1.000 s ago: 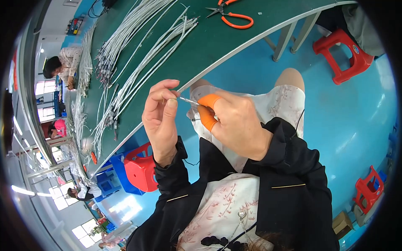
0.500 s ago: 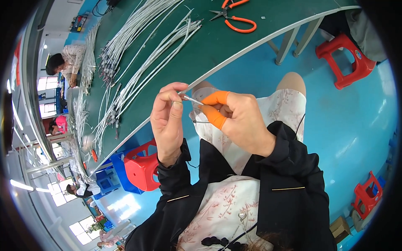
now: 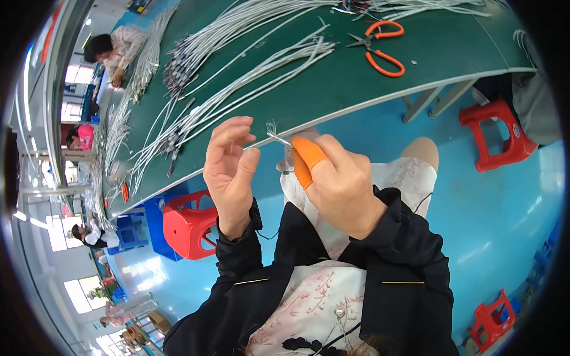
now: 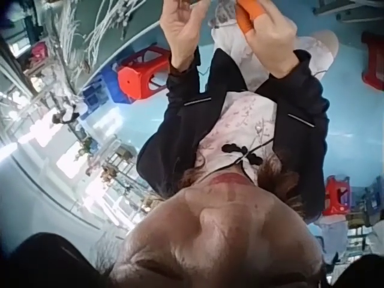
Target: The person picks up a wire from the table, peels back the outer casing by hand, and trims the inner fibers using shears. They then twist the exposed metal strands together by hand and set the wire back onto the table.
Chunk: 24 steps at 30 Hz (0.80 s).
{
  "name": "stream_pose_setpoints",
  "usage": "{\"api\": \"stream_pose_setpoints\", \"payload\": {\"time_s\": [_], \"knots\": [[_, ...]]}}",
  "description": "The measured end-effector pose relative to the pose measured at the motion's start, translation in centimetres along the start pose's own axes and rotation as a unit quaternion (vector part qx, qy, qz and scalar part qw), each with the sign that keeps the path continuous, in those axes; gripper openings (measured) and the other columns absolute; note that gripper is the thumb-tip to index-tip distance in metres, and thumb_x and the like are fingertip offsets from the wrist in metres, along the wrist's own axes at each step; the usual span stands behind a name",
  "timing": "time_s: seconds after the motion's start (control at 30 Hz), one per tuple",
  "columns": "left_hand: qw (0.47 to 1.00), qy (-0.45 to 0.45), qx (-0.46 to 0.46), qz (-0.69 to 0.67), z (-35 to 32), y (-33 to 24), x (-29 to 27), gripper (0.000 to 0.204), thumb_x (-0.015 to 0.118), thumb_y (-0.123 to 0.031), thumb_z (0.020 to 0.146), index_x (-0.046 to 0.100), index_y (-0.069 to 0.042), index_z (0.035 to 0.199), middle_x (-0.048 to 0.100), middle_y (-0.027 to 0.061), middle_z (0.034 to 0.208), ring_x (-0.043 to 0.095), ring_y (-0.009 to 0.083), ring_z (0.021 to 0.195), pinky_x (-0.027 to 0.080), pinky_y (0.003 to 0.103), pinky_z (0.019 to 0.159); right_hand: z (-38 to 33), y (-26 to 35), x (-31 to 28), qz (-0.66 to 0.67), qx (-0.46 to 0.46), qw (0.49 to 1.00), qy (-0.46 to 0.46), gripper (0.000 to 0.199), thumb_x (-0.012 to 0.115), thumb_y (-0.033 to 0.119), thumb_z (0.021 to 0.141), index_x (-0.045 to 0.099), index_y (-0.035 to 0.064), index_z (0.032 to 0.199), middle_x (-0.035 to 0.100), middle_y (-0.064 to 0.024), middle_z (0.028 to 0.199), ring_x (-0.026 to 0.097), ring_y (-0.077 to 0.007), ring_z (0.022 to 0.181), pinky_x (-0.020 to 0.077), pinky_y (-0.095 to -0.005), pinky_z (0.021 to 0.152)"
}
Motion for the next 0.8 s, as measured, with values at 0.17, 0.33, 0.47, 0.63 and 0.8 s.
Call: {"api": "stream_pose_setpoints", "payload": {"time_s": [0.17,0.33,0.47,0.63,0.8], "knots": [[0.993,-0.021,0.037,0.112,0.0,-1.6,-1.6,0.027,0.069,-0.001,0.077,0.062,-0.003,0.103,0.054,0.0129,0.116,0.052,0.0213,0.104,0.042,0.031,0.087,0.6,1.7,1.1,-0.012,-0.051,0.999,0.007,0.022,0.072,-0.005,0.070,0.064,-0.0019,0.091,0.058,-0.0083,0.076,0.054,-0.0209,0.050,0.0412,-0.0277,0.044],[0.980,-0.033,0.054,0.190,-0.1,-2.5,-2.2,0.024,0.071,0.000,0.074,0.065,-0.006,0.097,0.057,0.0108,0.112,0.054,0.0231,0.102,0.044,0.031,0.085,0.5,1.9,1.6,0.001,-0.059,0.998,0.030,0.024,0.073,-0.001,0.068,0.062,-0.0026,0.089,0.060,-0.0090,0.081,0.058,-0.0223,0.054,0.0453,-0.0279,0.045],[0.975,-0.032,0.058,0.211,-0.2,-2.4,-2.3,0.024,0.071,0.000,0.073,0.066,-0.007,0.095,0.058,0.0087,0.111,0.054,0.0233,0.099,0.044,0.032,0.083,0.5,2.0,1.9,0.013,-0.052,0.997,0.047,0.025,0.073,0.000,0.067,0.062,-0.0022,0.088,0.060,-0.0092,0.082,0.060,-0.0234,0.055,0.0475,-0.0286,0.046],[0.977,-0.018,0.058,0.207,-0.1,-2.2,-2.1,0.023,0.071,0.000,0.072,0.066,-0.007,0.093,0.059,0.0078,0.110,0.054,0.0233,0.097,0.044,0.032,0.082,0.5,1.5,2.0,0.073,0.004,0.995,0.074,0.023,0.072,-0.001,0.068,0.063,-0.0010,0.089,0.059,-0.0093,0.077,0.060,-0.0243,0.055,0.0473,-0.0290,0.047],[0.976,-0.028,0.058,0.206,-0.2,-1.9,-2.0,0.018,0.069,0.001,0.073,0.064,-0.006,0.089,0.060,0.0080,0.107,0.054,0.0232,0.095,0.044,0.032,0.081,0.6,1.2,2.1,0.111,0.067,0.986,0.102,0.018,0.070,-0.003,0.072,0.063,-0.0020,0.089,0.060,-0.0106,0.076,0.062,-0.0228,0.057,0.0476,-0.0273,0.048]]}}
Point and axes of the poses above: each hand's wrist, its own z-axis towards the middle knuckle, its own x-axis out of the palm, y = z × x, the point moved 6 cm from there along z, towards the middle knuckle
